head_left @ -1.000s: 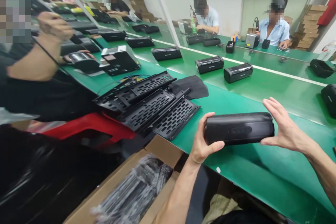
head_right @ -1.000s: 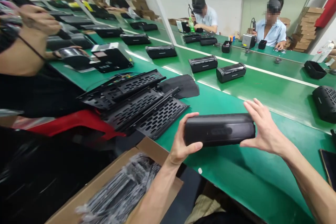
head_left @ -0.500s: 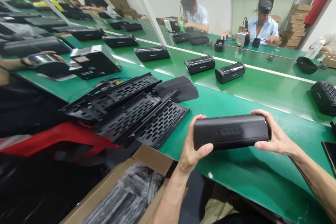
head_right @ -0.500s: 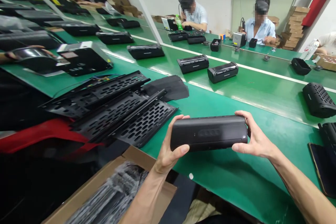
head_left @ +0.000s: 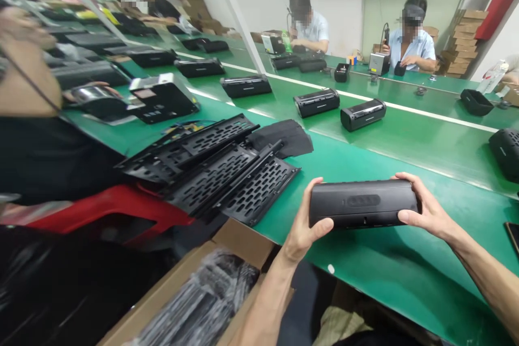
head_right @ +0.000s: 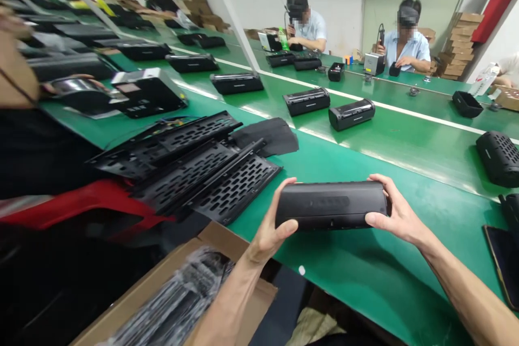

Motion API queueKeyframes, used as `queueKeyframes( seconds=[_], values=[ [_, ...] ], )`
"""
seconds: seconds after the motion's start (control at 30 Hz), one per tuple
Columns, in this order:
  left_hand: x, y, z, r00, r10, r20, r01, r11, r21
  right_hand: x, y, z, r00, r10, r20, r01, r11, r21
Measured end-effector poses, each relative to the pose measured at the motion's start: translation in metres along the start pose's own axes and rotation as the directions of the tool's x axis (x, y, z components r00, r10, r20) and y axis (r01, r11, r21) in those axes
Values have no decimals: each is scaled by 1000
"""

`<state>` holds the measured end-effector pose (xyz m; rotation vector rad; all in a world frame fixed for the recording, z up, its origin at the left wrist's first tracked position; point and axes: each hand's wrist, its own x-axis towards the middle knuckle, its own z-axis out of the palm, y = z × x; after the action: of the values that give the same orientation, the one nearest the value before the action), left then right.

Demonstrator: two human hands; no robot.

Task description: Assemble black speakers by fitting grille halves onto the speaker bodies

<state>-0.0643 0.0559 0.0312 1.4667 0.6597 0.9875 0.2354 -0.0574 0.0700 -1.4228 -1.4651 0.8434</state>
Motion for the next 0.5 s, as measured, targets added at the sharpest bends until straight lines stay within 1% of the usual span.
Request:
queueKeyframes(
  seconds=[0.07,0.17,0.27,0.33,0.4,0.47,0.5],
  values=[
    [0,0,2,1000,11,8,-11,1000,-26,-3,4,-3,1000,-24,-2,24,999,-25],
    [-3,8,8,994,98,-40,-99,995,-13,-12,1,-4,995,-94,-29,91,992,-85],
    [-7,18,16,989,137,-52,-137,991,2,-20,-2,-1,980,-173,-101,159,978,-138],
    [-9,19,21,985,158,-76,-157,987,19,-21,0,2,965,-210,-155,187,971,-150],
    [-9,15,25,977,170,-128,-167,985,35,-20,7,4,968,-181,-175,160,979,-124],
    [-9,7,27,975,139,-171,-138,990,17,-17,15,4,984,-88,-154,76,994,-81],
    [-8,2,27,979,111,-172,-114,994,-6,-16,18,4,990,-35,-135,27,998,-63]
  ],
)
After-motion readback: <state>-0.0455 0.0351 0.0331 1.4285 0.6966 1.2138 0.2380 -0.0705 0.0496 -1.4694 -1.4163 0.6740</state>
